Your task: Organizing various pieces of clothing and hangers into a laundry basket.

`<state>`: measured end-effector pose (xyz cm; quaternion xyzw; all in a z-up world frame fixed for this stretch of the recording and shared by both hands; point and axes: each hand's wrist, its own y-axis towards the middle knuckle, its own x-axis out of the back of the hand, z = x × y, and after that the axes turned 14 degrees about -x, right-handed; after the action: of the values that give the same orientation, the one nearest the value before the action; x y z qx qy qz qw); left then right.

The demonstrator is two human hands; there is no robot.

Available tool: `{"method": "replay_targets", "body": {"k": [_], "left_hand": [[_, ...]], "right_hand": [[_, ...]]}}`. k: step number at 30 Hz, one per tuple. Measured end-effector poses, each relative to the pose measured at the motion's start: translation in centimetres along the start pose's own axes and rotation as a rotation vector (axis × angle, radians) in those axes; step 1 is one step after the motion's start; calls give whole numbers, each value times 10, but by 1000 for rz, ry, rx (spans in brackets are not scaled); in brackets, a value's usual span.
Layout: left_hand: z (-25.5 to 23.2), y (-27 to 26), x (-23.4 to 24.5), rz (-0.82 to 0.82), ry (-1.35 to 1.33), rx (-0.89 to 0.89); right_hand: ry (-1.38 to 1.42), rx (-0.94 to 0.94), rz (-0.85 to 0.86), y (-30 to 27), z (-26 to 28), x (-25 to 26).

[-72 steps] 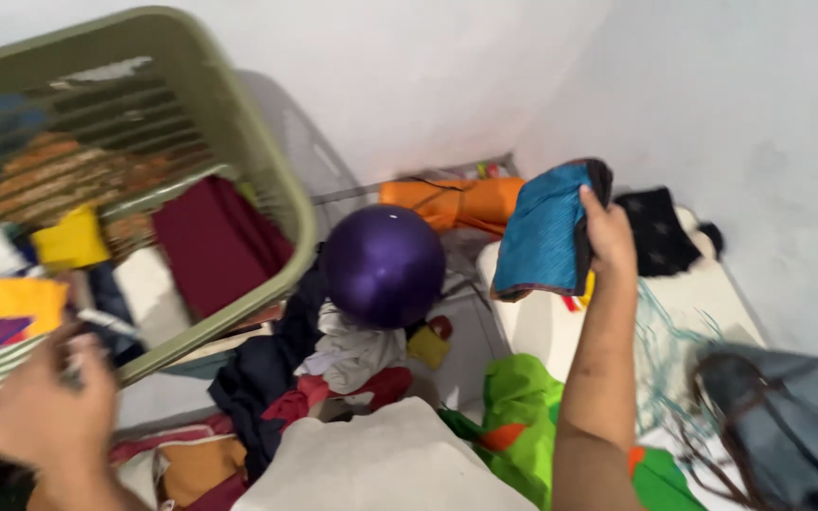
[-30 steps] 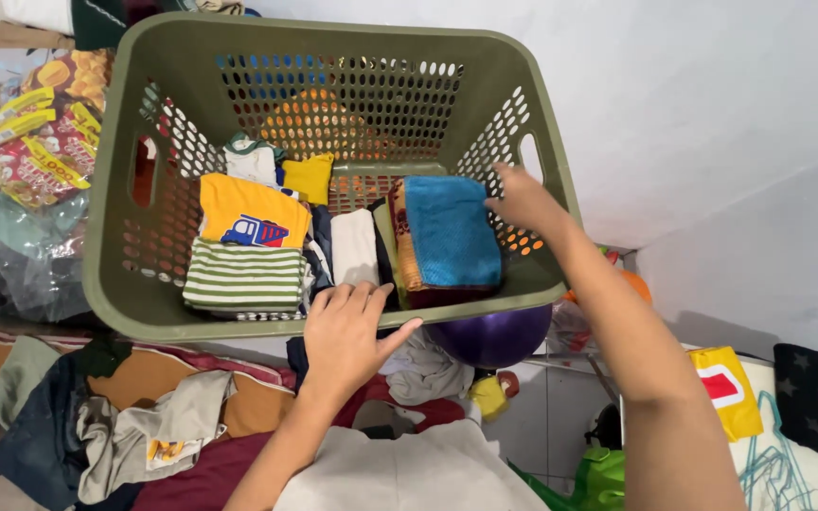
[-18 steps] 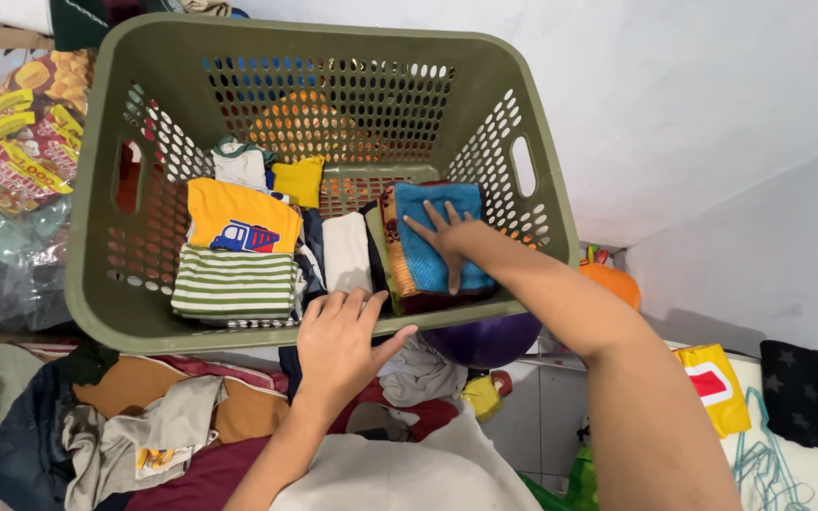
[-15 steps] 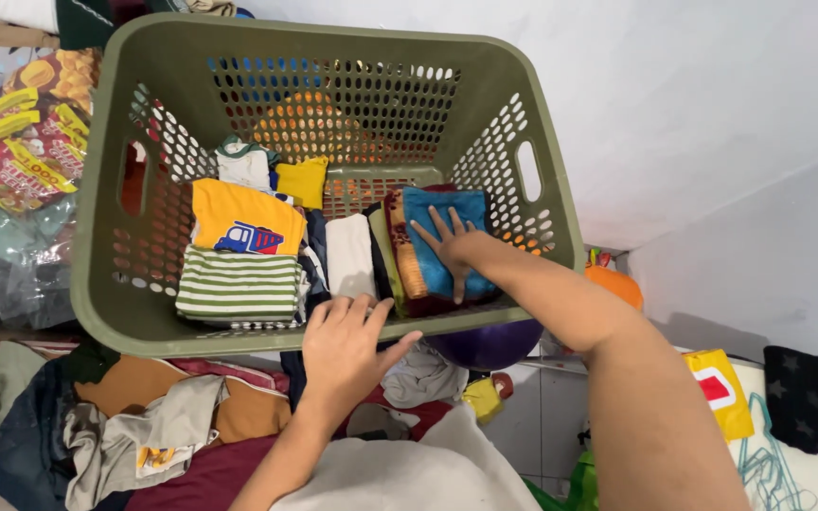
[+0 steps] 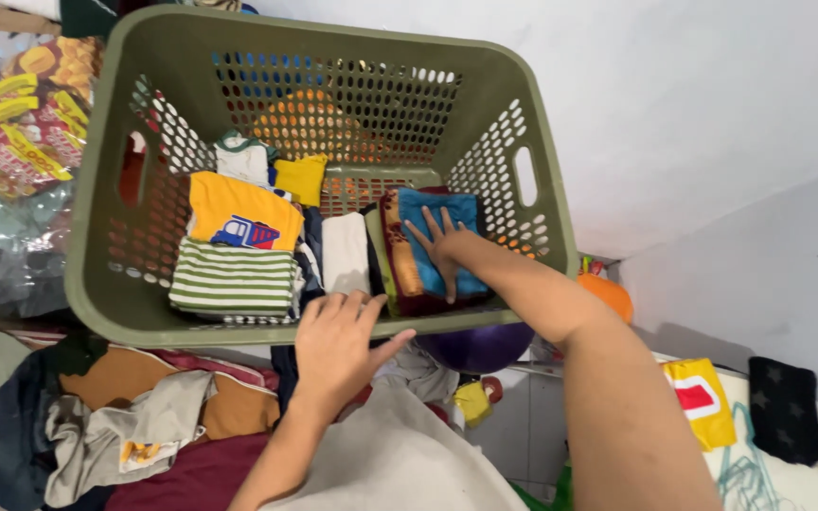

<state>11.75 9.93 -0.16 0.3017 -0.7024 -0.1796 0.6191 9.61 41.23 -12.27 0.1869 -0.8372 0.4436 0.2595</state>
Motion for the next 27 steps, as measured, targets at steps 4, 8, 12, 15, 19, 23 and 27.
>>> {"method": "replay_targets", "body": {"k": [4,8,12,15,19,23,27], "left_hand": [[-2,0,0,19,43,11],[-7,5,4,-3,72,2],[-9,8,5,21,115,24],[-11,6,2,72,175,47],[-11,4,-7,141,273,112],[6,-19,-27,182,374,95],[27,-43,-36,215,493,73]], "right_hand": [[45,72,52,-11,-22,28],[250,193,-28,-25,-61,23],[667,290,-317,-97,-90,-3],[964,341,-510,-163,-101,-27],[1334,256,-698,-232,-101,-59],[1398,138,-1021,-238,-84,-116],[1357,104,-1205,-252,-82,-156]]}}
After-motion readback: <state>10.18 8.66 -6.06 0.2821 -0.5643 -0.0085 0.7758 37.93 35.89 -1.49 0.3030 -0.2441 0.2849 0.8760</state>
